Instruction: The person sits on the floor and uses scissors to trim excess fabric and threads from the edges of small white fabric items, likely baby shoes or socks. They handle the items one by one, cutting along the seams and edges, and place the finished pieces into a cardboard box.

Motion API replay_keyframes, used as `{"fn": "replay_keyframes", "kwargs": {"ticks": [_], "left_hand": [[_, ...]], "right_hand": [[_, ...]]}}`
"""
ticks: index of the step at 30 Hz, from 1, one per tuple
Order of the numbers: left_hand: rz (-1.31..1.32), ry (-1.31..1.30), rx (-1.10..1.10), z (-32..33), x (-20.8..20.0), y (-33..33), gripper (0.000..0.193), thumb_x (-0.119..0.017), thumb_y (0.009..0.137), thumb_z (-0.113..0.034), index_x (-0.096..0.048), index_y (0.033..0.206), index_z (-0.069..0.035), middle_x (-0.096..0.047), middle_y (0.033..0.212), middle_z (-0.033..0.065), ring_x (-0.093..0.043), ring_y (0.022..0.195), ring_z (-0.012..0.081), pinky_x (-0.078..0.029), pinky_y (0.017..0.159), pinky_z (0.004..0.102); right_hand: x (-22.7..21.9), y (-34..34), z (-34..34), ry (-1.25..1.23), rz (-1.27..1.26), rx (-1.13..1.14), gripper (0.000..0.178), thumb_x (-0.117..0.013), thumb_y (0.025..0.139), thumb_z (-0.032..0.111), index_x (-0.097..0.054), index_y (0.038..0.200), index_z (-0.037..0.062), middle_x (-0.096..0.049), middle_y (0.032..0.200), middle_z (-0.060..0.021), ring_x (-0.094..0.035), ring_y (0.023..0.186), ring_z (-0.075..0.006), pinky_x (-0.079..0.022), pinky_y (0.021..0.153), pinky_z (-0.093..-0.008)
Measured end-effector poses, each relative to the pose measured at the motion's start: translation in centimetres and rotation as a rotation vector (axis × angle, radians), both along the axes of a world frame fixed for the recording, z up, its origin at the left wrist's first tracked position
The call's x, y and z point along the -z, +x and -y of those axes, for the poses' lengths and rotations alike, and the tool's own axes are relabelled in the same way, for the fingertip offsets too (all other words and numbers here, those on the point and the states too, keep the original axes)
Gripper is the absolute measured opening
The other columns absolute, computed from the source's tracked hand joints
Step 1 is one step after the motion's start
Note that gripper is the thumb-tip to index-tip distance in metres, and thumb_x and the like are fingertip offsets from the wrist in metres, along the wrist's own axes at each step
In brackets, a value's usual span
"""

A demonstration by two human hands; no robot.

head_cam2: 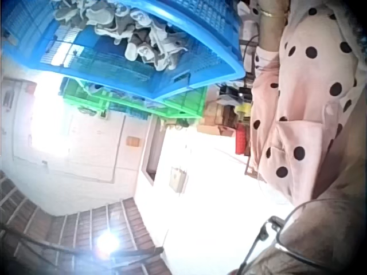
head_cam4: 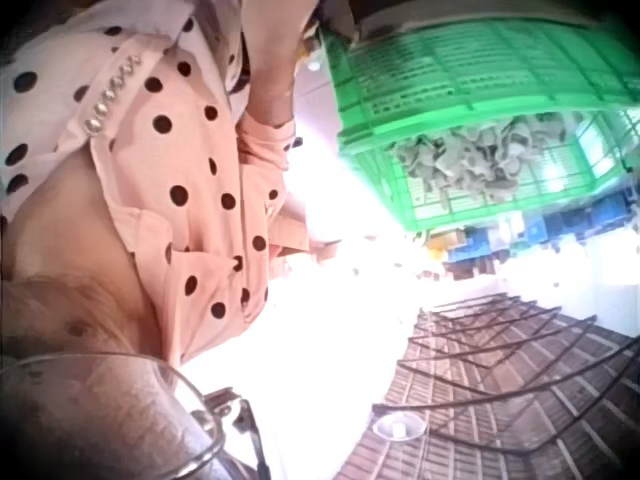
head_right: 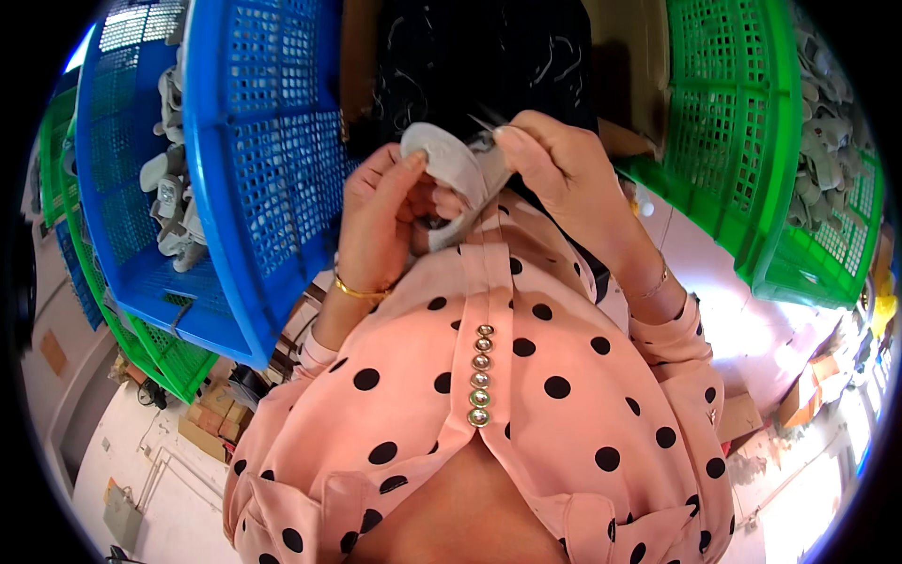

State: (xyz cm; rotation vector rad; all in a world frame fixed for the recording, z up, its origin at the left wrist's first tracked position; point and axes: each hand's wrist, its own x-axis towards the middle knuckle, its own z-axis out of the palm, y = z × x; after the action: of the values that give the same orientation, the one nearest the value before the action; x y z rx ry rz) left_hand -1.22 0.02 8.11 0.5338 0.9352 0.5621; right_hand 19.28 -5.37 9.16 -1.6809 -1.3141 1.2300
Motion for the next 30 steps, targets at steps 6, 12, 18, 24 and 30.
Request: {"fn": "replay_keyframes", "kwargs": {"ticks": [6,12,18,24,30], "left_hand": [[-0.057,0.074,0.232,-0.9,-1.6,0.6,0.017,-0.057,0.100,-0.019,-0.061,0.097,-0.003,-0.066,0.082,0.0019,-0.064,0.068,0.0061,-0.051,0.062,0.0186],[-0.041,0.243,0.281,-0.7,-3.7,0.9,0.020,-0.054,0.101,-0.022,-0.061,0.095,-0.005,-0.065,0.077,0.0008,-0.061,0.066,0.0049,-0.048,0.057,0.0177],[-0.068,0.371,0.285,-1.2,-3.5,3.2,0.022,-0.058,0.099,-0.022,-0.062,0.095,-0.001,-0.066,0.080,0.0020,-0.060,0.065,0.0035,-0.048,0.060,0.0168],[-0.055,0.621,0.386,-1.6,-4.6,4.4,0.019,-0.057,0.099,-0.016,-0.062,0.098,0.002,-0.066,0.080,0.0023,-0.066,0.074,0.0058,-0.053,0.066,0.0186],[-0.178,0.739,0.406,-1.8,-4.9,4.6,0.019,-0.057,0.099,-0.016,-0.062,0.094,0.002,-0.068,0.079,0.0033,-0.066,0.074,0.0060,-0.053,0.066,0.0201]], "right_hand": [[-2.0,-1.3,-0.5,0.062,0.241,0.034,0.037,-0.070,0.082,0.035,-0.058,0.102,0.0056,-0.066,0.077,-0.0164,-0.068,0.070,-0.0328,-0.053,0.062,-0.0372],[-3.6,-0.8,-0.6,0.280,0.378,-0.114,0.026,-0.068,0.081,0.029,-0.061,0.093,0.0075,-0.066,0.072,-0.0133,-0.067,0.066,-0.0313,-0.052,0.059,-0.0388],[-4.1,2.4,-0.5,0.433,0.551,0.302,0.027,-0.075,0.077,0.016,-0.058,0.096,0.0079,-0.064,0.064,-0.0087,-0.066,0.057,-0.0261,-0.050,0.050,-0.0359],[-4.4,2.2,1.0,0.434,0.617,0.084,0.025,-0.071,0.079,0.030,-0.061,0.087,0.0085,-0.064,0.063,-0.0113,-0.066,0.057,-0.0289,-0.051,0.051,-0.0384],[-5.0,3.6,1.3,0.434,0.362,0.283,0.024,-0.072,0.081,0.023,-0.061,0.093,0.0054,-0.065,0.069,-0.0125,-0.067,0.064,-0.0305,-0.052,0.056,-0.0373]]}}
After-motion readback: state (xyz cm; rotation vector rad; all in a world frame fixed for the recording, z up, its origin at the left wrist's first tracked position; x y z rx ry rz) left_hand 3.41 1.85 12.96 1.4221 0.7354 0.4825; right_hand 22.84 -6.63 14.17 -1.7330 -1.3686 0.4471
